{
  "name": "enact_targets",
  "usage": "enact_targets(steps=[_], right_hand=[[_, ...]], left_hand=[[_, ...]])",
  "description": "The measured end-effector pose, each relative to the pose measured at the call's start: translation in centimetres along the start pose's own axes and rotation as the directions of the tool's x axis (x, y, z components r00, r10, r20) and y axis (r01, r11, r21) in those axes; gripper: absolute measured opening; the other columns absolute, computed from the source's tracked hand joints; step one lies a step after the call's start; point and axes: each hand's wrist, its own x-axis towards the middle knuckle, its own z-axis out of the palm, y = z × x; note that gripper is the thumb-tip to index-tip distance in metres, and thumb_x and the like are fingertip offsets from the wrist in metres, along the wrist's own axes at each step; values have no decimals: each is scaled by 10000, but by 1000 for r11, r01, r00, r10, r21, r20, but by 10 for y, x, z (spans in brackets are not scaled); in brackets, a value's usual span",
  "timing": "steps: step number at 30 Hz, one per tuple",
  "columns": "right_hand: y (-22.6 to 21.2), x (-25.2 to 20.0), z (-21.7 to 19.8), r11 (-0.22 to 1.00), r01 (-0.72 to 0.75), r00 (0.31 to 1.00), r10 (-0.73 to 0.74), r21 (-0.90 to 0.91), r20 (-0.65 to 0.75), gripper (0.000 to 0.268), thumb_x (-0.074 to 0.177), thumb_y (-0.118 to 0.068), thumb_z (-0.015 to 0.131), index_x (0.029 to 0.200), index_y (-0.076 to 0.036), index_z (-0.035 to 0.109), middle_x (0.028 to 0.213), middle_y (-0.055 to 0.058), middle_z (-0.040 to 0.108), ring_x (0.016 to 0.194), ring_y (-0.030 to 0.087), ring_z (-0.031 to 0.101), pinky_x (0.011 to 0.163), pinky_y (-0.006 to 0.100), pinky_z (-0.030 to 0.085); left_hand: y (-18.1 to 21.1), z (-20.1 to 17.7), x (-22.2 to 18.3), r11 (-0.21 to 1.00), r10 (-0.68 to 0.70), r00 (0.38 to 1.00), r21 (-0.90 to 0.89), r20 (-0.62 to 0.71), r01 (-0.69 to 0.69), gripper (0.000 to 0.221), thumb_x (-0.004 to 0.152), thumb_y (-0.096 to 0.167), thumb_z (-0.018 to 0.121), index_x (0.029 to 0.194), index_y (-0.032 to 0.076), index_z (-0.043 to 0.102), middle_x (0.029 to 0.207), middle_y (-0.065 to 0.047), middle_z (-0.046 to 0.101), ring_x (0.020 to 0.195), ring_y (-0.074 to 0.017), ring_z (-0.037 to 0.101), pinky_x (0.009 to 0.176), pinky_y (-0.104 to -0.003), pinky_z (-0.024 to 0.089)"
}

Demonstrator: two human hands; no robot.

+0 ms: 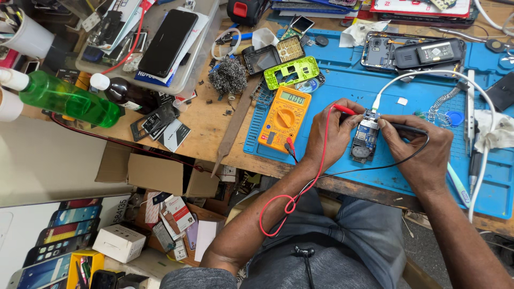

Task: The person repairs a mobile phone motherboard by applying solder with a soldering iron, connecting a cable to the board, and using multimeter probes to check circuit points while the board is connected to a power source.

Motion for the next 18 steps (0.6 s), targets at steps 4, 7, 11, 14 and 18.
enact_targets(steps=[4,7,11,14,18], right_hand=[[-3,0,0,1000,-3,1000,3,-2,-3,173,1035,-127,764,1177,-31,781,1016,144,771,901,205,763,793,290,601],[-6,1,0,1000,4,1000,-4,23,-8,174,1035,-121,761,1176,-20,779,1017,143,771,908,206,764,805,285,597],[-8,2,0,997,-28,999,30,77,-19,166,1022,-113,755,1151,-10,779,995,137,778,886,203,763,791,281,593],[-7,3,1,998,-33,999,35,58,-36,164,1004,-108,761,1130,-6,783,977,138,782,872,199,772,777,283,599],[-4,5,2,997,-24,999,26,71,-37,169,991,-113,761,1121,-6,780,971,139,783,868,191,779,763,275,613]], left_hand=[[0,1,-1,1000,-16,1000,-1,-6,16,109,966,59,645,1052,9,692,880,-126,756,791,-186,739,671,-318,567],[0,0,0,1000,0,1000,-10,-20,0,112,964,61,642,1045,7,696,873,-123,751,795,-184,737,686,-315,567],[0,2,0,997,76,996,10,-54,-75,112,952,77,668,1028,-2,692,859,-117,726,788,-173,710,705,-312,556],[3,0,0,1000,-14,1000,-3,-19,14,106,958,74,659,1023,-3,691,802,-101,705,736,-147,683,674,-295,549],[8,-1,0,999,-14,1000,-40,-9,13,96,967,71,666,1022,-4,687,827,-77,712,755,-112,665,673,-277,549]])
